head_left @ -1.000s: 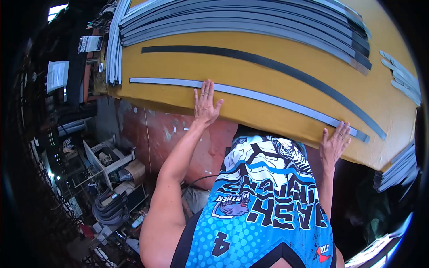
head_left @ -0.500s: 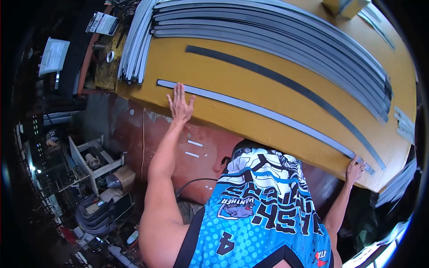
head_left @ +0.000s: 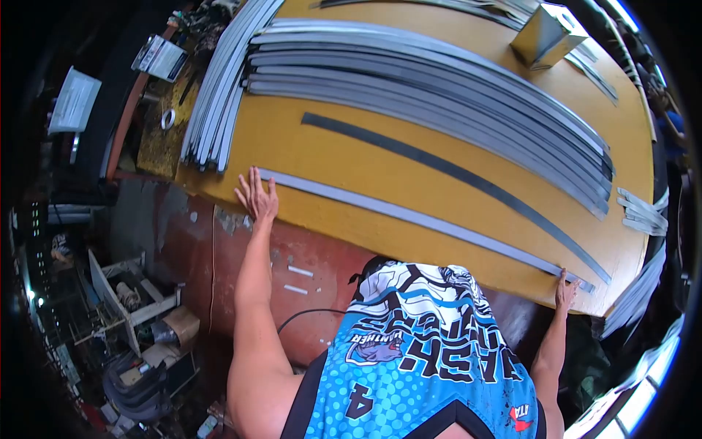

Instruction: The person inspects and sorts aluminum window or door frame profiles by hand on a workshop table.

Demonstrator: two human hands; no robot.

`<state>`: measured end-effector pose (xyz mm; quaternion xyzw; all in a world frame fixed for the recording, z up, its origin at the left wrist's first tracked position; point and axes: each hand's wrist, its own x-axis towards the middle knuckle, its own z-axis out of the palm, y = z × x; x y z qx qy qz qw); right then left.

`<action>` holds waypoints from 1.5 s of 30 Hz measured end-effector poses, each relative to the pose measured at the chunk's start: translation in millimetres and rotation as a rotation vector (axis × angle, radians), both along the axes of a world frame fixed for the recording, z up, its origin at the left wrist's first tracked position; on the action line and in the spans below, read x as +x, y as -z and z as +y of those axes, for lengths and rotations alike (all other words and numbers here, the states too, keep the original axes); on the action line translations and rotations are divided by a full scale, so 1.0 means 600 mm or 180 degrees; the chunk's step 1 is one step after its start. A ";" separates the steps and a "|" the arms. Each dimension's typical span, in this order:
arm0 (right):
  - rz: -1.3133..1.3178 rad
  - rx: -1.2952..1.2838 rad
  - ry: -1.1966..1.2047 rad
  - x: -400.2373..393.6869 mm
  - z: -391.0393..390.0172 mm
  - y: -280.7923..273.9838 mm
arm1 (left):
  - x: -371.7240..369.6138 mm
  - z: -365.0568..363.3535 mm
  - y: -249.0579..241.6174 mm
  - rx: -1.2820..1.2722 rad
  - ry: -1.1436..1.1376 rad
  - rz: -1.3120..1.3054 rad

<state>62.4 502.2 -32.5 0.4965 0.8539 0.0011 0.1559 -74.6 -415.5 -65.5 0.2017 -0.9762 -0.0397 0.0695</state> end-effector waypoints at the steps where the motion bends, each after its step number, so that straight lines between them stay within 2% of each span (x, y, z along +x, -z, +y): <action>1: 0.0250 0.0015 0.0131 -0.005 0.009 0.009 | -0.008 0.001 0.004 0.0015 -0.0074 0.0212; 3: 0.0518 0.0055 0.0272 -0.013 0.029 0.013 | -0.022 0.003 0.010 0.0110 -0.0284 0.0605; 4: 0.0283 0.0132 0.0372 -0.023 0.035 0.011 | -0.028 0.002 0.013 0.0176 -0.0544 0.0943; 6: 0.0089 0.0198 0.0466 -0.028 0.072 0.032 | -0.038 -0.004 0.005 0.0361 -0.0611 0.0912; 7: 0.0576 0.0205 0.0057 -0.010 0.124 0.073 | -0.044 -0.006 -0.001 0.0525 -0.0668 0.0845; 8: 0.1064 0.0216 -0.0346 -0.003 0.169 0.112 | -0.049 -0.001 -0.001 0.0211 -0.0544 0.1301; 9: 0.1096 0.0221 -0.0325 -0.010 0.205 0.146 | -0.053 0.000 -0.009 0.0218 -0.0523 0.1332; 11: 0.1794 -0.0709 0.1589 -0.024 0.248 0.185 | -0.060 -0.007 -0.021 0.0875 -0.0731 0.1196; 12: 0.1815 -0.0709 0.1586 -0.035 0.233 0.163 | -0.063 -0.011 -0.019 0.0764 -0.0813 0.1171; 13: 0.1837 -0.0914 0.2091 -0.053 0.200 0.123 | -0.066 -0.020 -0.014 0.0768 -0.0815 0.1186; 14: 0.1853 -0.1123 0.2590 -0.069 0.179 0.098 | -0.070 -0.030 -0.008 0.1595 -0.1175 0.1529; 15: 0.1874 -0.1130 0.2574 -0.070 0.182 0.099 | -0.075 -0.040 0.001 0.2435 -0.1531 0.1865; 16: 0.2087 -0.1440 0.2844 -0.058 0.203 0.113 | -0.081 -0.053 0.022 0.2806 -0.1768 0.2350; 17: 0.2288 -0.1756 0.3108 -0.055 0.199 0.109 | -0.081 -0.057 0.018 0.2810 -0.1782 0.2373; 19: 0.2247 -0.1802 0.3071 -0.046 0.191 0.091 | -0.063 -0.067 0.014 0.4728 -0.2260 0.2198; 20: 0.2212 -0.1849 0.3060 -0.049 0.175 0.074 | -0.048 -0.066 0.017 0.4957 -0.1919 0.1771; 21: 0.2207 -0.1860 0.3043 -0.056 0.154 0.057 | -0.036 -0.053 0.010 0.4952 -0.1930 0.1791; 23: 0.2721 -0.1920 0.3246 -0.060 0.124 0.045 | -0.027 0.003 -0.037 0.4951 -0.1984 0.0794; 24: 0.2987 -0.2242 0.3199 -0.062 0.132 0.044 | -0.031 0.034 -0.079 0.5031 -0.2043 0.0792; 25: 0.2974 -0.2226 0.3211 -0.064 0.140 0.038 | -0.036 0.029 -0.078 0.5026 -0.2051 0.0770; 27: 0.3610 -0.2960 0.2564 -0.081 0.141 0.000 | -0.062 0.003 -0.071 0.5120 -0.1720 0.1079; 29: 0.3807 -0.3148 0.2087 -0.110 0.182 -0.001 | -0.108 -0.019 -0.090 0.5029 -0.1361 0.1309; 30: 0.3913 -0.3179 0.1874 -0.133 0.154 -0.040 | -0.138 -0.033 -0.101 0.5073 -0.1332 0.1398; 33: 0.4198 -0.3059 0.1780 -0.214 0.103 -0.110 | -0.234 -0.090 -0.127 0.5290 -0.1138 0.1581; 36: 0.4304 -0.3234 0.1664 -0.289 0.063 -0.142 | -0.325 -0.122 -0.147 0.5449 -0.1129 0.1646; 39: 0.4227 -0.3323 0.1727 -0.350 0.036 -0.141 | -0.426 -0.176 -0.104 0.5542 -0.1129 0.1495; 41: 0.4239 -0.3471 0.1903 -0.375 0.052 -0.086 | -0.485 -0.194 -0.066 0.5604 -0.1186 0.1367; 42: 0.4158 -0.3617 0.1942 -0.385 0.054 -0.060 | -0.507 -0.191 -0.045 0.5415 -0.1348 0.1312; 43: 0.3964 -0.3352 0.2099 -0.387 0.030 -0.053 | -0.526 -0.199 -0.011 0.5262 -0.1383 0.1275; 44: 0.3615 -0.3311 0.2465 -0.388 0.031 -0.026 | -0.540 -0.184 0.003 0.4674 -0.1559 0.1101; 45: 0.3627 -0.2658 0.2250 -0.382 0.000 -0.018 | -0.550 -0.167 0.017 0.4076 -0.1704 0.0941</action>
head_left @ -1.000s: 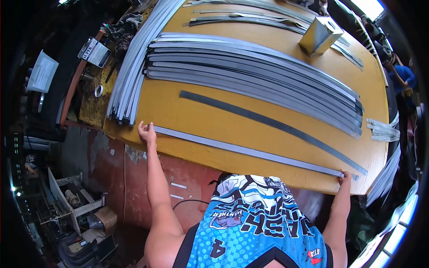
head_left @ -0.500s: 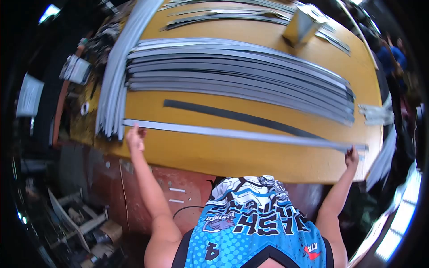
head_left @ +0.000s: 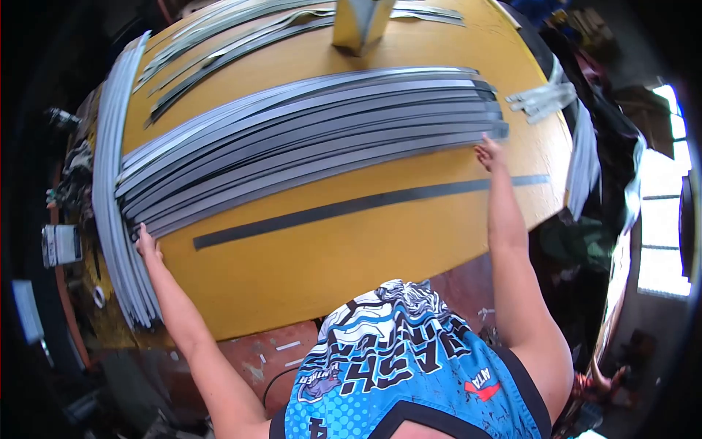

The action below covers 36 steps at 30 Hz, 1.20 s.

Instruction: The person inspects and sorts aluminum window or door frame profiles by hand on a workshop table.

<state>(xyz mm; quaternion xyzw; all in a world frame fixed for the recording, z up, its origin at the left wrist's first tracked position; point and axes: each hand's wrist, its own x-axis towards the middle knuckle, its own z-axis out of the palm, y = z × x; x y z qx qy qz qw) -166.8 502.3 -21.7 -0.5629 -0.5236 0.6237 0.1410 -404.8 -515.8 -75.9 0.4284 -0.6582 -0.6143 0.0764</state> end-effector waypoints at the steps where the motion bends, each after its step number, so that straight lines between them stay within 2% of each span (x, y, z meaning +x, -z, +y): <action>1: -0.0235 0.0597 0.0066 -0.004 -0.029 0.007 | 0.004 0.029 0.019 -0.1415 0.0164 -0.0286; 2: -0.0457 0.0996 -0.0146 -0.009 -0.048 0.015 | 0.013 0.059 0.032 -0.2834 0.0305 -0.0534; 3: -0.0691 0.1370 -0.0370 -0.009 -0.061 0.030 | 0.030 0.096 0.019 -0.2826 0.0668 -0.0517; 4: -0.0723 0.1369 -0.0343 -0.007 -0.067 0.043 | 0.055 0.160 -0.013 -0.3023 0.0786 -0.0673; 6: -0.1221 0.3352 -0.1004 -0.012 -0.085 0.064 | 0.078 0.205 0.015 -0.3311 0.1057 -0.0132; 8: -0.1308 0.3152 -0.1156 -0.013 -0.098 0.037 | 0.100 0.260 0.004 -0.3754 0.1325 -0.0624; 10: -0.1575 0.3572 -0.1133 -0.012 -0.113 0.027 | 0.104 0.261 0.012 -0.3745 0.1311 -0.0610; 12: -0.1448 0.3503 -0.1128 -0.006 -0.122 0.012 | 0.102 0.261 0.011 -0.3603 0.1032 -0.0169; 14: -0.1325 0.3456 -0.1086 0.012 -0.117 0.001 | 0.113 0.269 0.007 -0.3738 0.0936 -0.0108; 16: -0.1112 0.3007 -0.1800 0.051 -0.135 -0.011 | 0.152 0.292 -0.012 -0.3950 0.1077 0.0104; 18: -0.1173 0.3684 -0.2055 0.106 -0.185 -0.004 | 0.199 0.299 0.014 -0.3977 0.1144 0.0551; 20: -0.1764 0.4165 -0.2249 0.145 -0.248 -0.016 | 0.257 0.339 0.010 -0.4279 0.1335 -0.0386; 22: -0.1924 0.3861 -0.2377 0.178 -0.293 -0.004 | 0.294 0.362 0.001 -0.4494 0.1473 -0.0270; 24: -0.1737 0.3821 -0.2175 0.200 -0.322 0.009 | 0.301 0.338 0.025 -0.4552 0.1324 0.0654; 27: -0.1395 0.3727 -0.2085 0.220 -0.333 0.011 | 0.313 0.334 -0.003 -0.4100 0.1307 0.0711; 28: -0.1370 0.3721 -0.2039 0.223 -0.331 0.008 | 0.309 0.307 0.013 -0.4119 0.1304 0.0760; 30: -0.1484 0.3416 -0.1539 0.228 -0.319 -0.003 | 0.286 0.247 0.070 -0.1706 0.1023 0.0981; 31: -0.1460 0.3408 -0.1521 0.226 -0.307 -0.012 | 0.289 0.250 0.046 -0.0907 0.0706 0.0911; 33: -0.1951 0.2707 -0.0679 0.217 -0.269 -0.031 | 0.300 0.240 -0.006 0.0760 0.0290 0.0973; 34: -0.2071 0.2746 -0.0359 0.219 -0.242 -0.019 | 0.303 0.229 -0.019 0.0738 0.0304 0.0988; 35: -0.2183 0.2796 -0.0031 0.217 -0.211 -0.009 | 0.304 0.218 -0.027 0.1254 0.0158 0.1115; 36: -0.2170 0.2788 -0.0011 0.213 -0.188 -0.014 | 0.304 0.210 -0.032 0.1778 0.0021 0.1228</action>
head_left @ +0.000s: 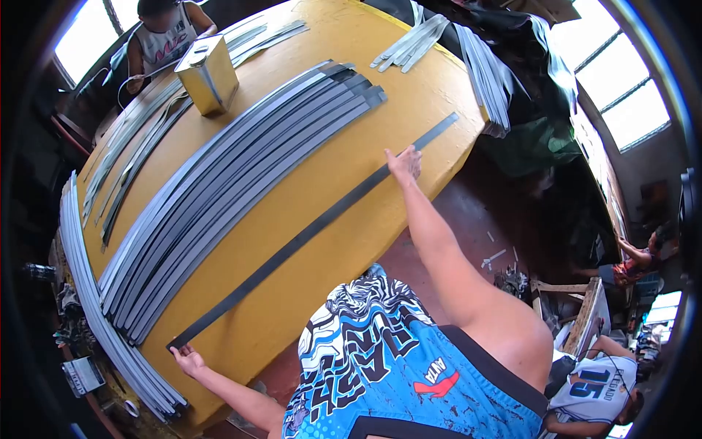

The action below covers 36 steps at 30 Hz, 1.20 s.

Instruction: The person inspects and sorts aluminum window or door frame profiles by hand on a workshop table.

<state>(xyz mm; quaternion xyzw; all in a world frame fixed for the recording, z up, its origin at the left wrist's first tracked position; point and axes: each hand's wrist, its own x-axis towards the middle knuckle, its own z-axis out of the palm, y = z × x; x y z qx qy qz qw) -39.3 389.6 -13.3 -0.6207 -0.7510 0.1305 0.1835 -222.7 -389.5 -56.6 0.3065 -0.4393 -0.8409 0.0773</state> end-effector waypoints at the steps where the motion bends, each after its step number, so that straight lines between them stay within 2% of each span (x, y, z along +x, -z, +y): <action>1: 0.0030 -0.0330 0.0261 0.001 0.019 -0.004 | -0.001 -0.009 0.001 0.0165 -0.0130 0.0028; 2: 0.0061 -0.0655 0.0527 0.003 0.034 -0.007 | 0.001 -0.014 0.005 0.0166 -0.0099 0.0034; 5: -0.0021 -0.0948 0.0603 0.001 0.058 -0.028 | 0.006 0.001 0.021 0.0091 -0.0257 -0.0107; 7: 0.0074 -0.1042 0.0685 0.000 0.096 -0.005 | 0.005 0.007 0.078 0.0011 -0.0144 -0.0195; 9: 0.0157 -0.1130 0.0787 0.010 0.104 0.002 | 0.012 0.041 0.071 -0.0366 -0.0114 -0.0391; 11: 0.0556 -0.1454 0.0921 0.006 0.100 -0.027 | 0.010 0.053 0.059 -0.0364 -0.0060 -0.0467; 13: 0.0490 -0.1427 0.1038 -0.009 0.127 -0.008 | 0.010 0.061 0.045 -0.0362 -0.0084 -0.0535; 15: 0.0599 -0.1225 0.1147 -0.013 0.133 0.004 | 0.011 0.062 0.023 0.0477 -0.0290 -0.0376; 16: 0.0580 -0.1238 0.1116 -0.004 0.139 0.009 | 0.013 0.036 0.041 0.0467 -0.0326 -0.0383; 17: 0.1005 -0.1421 0.0988 0.009 0.152 0.014 | 0.007 -0.009 0.087 0.1150 0.0244 0.0520; 18: 0.1429 -0.1598 0.0866 0.013 0.144 -0.002 | 0.013 -0.003 0.076 0.1819 0.0829 0.1430; 19: 0.2240 -0.1940 0.1035 0.024 0.132 -0.016 | 0.017 -0.006 0.059 0.1874 0.0045 0.0971; 20: 0.2225 -0.1929 0.1052 0.041 0.114 -0.008 | 0.020 -0.015 0.058 0.1878 0.0051 0.0947; 22: 0.3299 -0.2456 0.1308 0.075 0.091 0.010 | 0.023 -0.038 0.057 0.1865 0.0319 0.1585; 23: 0.3619 -0.2882 0.1128 0.098 0.108 0.068 | 0.017 -0.055 0.060 0.2060 0.0296 0.1561; 24: 0.3637 -0.2872 0.1174 0.108 0.097 0.071 | 0.018 -0.042 0.042 0.2055 0.0340 0.1545; 26: 0.4142 -0.2820 0.1058 0.114 0.059 0.065 | 0.040 0.021 -0.042 0.1124 -0.0258 0.1056; 28: 0.4161 -0.2878 0.1047 0.115 0.052 0.059 | 0.022 -0.012 -0.015 0.1104 0.0001 0.1015; 30: 0.4080 -0.2820 0.0965 0.107 0.053 0.057 | 0.012 -0.007 -0.007 0.0799 -0.0292 0.0897; 31: 0.4042 -0.2866 0.1044 0.110 0.067 0.078 | 0.007 -0.016 0.016 0.0985 0.0470 0.1367; 32: 0.4124 -0.3156 0.0344 0.129 0.114 0.139 | 0.018 -0.041 0.041 0.1098 0.1171 0.1829; 33: 0.4105 -0.3639 -0.0199 0.135 0.145 0.164 | -0.005 -0.006 0.035 0.0904 -0.0638 0.0652; 34: 0.4193 -0.3442 -0.0123 0.128 0.129 0.144 | 0.010 0.023 0.020 0.0717 -0.0561 0.0423; 35: 0.4156 -0.5213 -0.1013 0.168 0.208 0.199 | 0.022 -0.012 0.047 0.1080 0.0551 0.1060; 36: 0.4029 -0.3748 -0.1001 0.168 0.171 0.178 | 0.026 -0.004 0.040 0.0887 0.0549 0.1156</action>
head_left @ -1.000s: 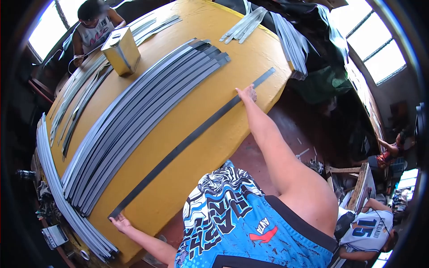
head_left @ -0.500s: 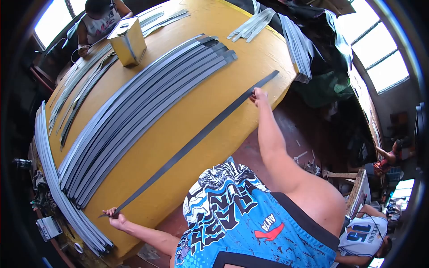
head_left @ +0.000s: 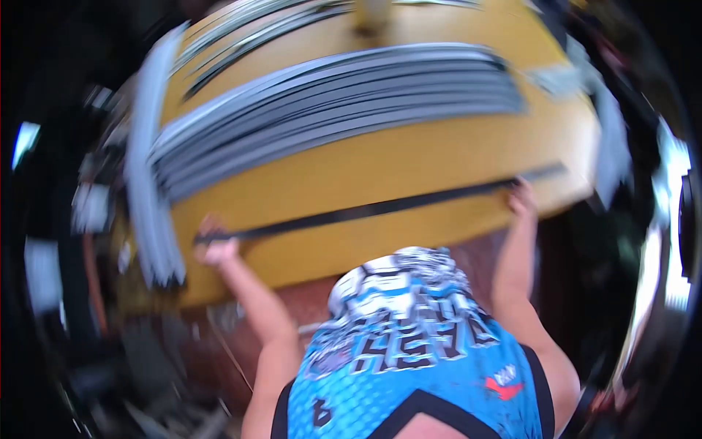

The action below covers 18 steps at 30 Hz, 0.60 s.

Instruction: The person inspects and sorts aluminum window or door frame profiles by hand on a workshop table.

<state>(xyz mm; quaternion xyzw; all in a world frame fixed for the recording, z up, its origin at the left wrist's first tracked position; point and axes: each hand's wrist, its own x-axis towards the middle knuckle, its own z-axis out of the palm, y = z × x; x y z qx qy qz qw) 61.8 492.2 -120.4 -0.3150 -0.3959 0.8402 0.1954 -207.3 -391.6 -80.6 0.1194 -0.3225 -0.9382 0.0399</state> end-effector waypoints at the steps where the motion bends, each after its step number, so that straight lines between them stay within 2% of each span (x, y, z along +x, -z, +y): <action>1: -0.0123 -0.0237 -0.0195 0.013 0.070 0.055 | 0.011 0.043 -0.031 0.0225 -0.0532 -0.0195; 2: -0.0387 -0.0220 0.0417 0.013 0.097 0.072 | 0.020 0.060 -0.055 0.0589 -0.0588 -0.0251; 3: -0.0606 -0.0300 0.0440 0.034 0.162 0.114 | 0.030 0.069 -0.066 0.0619 -0.0710 -0.0310; 5: -0.0879 -0.0465 0.1433 0.000 0.085 0.028 | 0.047 0.069 -0.070 0.0709 -0.0800 -0.0197; 6: -0.0991 -0.0401 0.1331 -0.005 0.073 0.001 | 0.053 0.072 -0.076 0.0715 -0.0797 -0.0221; 10: -0.0923 -0.0402 0.1007 0.003 0.093 0.012 | 0.065 0.071 -0.074 0.0734 -0.0706 -0.0219; 16: -0.1003 -0.0270 0.1173 0.003 0.078 -0.001 | 0.061 0.070 -0.072 0.0539 -0.0565 -0.0277; 18: -0.0829 -0.0406 0.1036 0.004 0.084 0.007 | 0.059 0.061 -0.066 0.0595 -0.0361 0.0134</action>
